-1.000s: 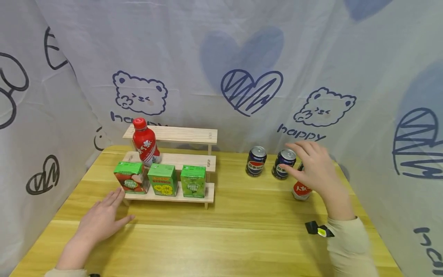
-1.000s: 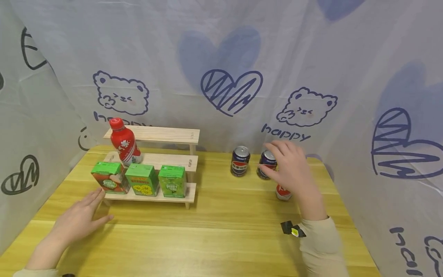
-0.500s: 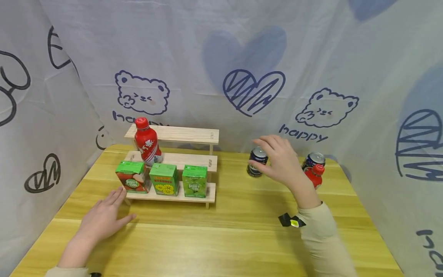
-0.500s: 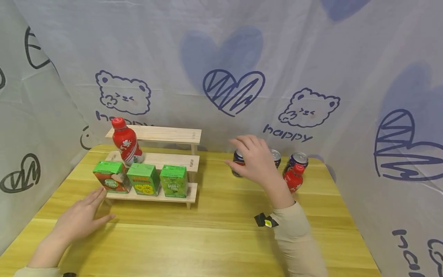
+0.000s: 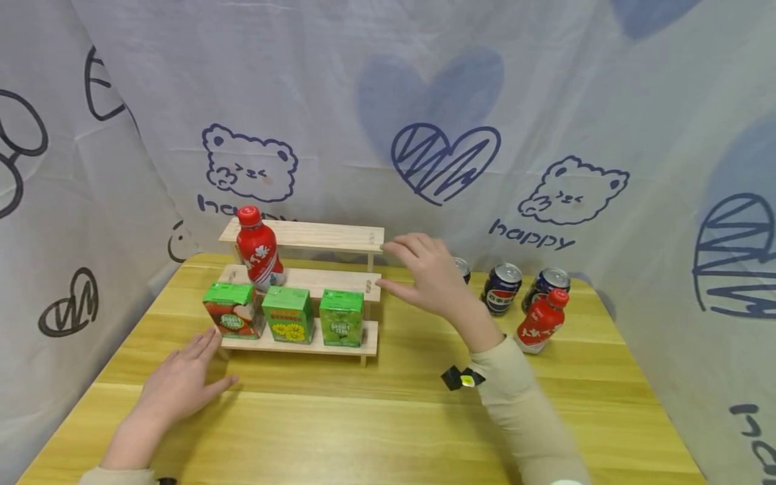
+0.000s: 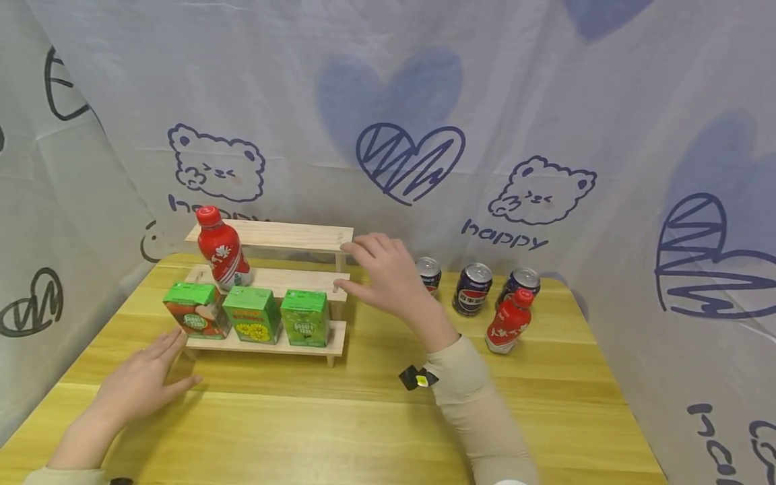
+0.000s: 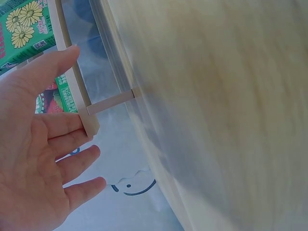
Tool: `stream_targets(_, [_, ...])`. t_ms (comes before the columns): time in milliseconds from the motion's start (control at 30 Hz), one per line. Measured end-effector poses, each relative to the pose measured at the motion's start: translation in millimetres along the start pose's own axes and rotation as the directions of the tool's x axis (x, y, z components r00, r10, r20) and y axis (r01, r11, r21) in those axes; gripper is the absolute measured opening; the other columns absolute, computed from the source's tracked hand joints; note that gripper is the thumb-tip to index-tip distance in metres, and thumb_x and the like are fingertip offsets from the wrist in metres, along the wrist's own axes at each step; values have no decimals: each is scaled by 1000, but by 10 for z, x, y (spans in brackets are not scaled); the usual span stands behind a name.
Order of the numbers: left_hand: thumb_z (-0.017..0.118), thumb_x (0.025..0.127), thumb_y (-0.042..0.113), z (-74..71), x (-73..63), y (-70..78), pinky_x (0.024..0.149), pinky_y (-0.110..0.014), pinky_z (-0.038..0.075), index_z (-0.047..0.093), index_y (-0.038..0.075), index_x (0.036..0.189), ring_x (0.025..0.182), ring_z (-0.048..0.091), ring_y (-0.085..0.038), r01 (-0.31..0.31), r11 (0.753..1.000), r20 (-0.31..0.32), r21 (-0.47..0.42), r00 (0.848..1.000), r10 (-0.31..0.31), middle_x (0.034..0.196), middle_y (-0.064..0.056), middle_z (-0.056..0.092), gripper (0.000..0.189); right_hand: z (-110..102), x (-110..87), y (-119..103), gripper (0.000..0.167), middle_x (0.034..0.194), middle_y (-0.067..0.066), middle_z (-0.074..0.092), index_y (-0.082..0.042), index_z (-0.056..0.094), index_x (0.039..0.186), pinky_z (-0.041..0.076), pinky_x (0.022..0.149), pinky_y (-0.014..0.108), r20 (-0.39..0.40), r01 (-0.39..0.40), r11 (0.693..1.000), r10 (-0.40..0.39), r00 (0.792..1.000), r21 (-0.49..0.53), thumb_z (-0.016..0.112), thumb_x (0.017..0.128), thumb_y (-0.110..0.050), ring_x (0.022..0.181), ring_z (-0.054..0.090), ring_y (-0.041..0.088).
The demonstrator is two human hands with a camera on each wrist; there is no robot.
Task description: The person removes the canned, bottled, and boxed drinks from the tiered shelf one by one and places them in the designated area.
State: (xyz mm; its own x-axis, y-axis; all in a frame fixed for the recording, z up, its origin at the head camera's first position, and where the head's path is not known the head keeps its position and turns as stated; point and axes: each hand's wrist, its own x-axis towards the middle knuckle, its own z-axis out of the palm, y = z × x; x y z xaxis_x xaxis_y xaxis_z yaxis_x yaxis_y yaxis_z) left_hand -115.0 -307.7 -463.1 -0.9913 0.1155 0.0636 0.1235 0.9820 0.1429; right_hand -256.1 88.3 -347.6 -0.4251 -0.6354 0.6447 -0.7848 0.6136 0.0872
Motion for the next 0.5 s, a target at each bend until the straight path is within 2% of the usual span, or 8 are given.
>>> stream_targets(200, [65,85,57,-12,6,12,111,-67,32,36,-8,146,137,37,-49,2,1000,8,-1,1000,-2,151,-30,35,93,103,229,-169,56,120,5,65,-14,63,126,52,91,42,52,-18,1000,18,998,6,68,85,-51,114,58,24])
stream_targets(500, [66,84,58,-26,7,21,111,-67,31,37,-8,145,137,37,-49,-2,1000,6,9,1000,2,151,-30,36,94,250,569,-397,59,129,1,61,-19,59,132,48,100,39,174,-120,993,115,978,17,63,87,-58,123,53,21])
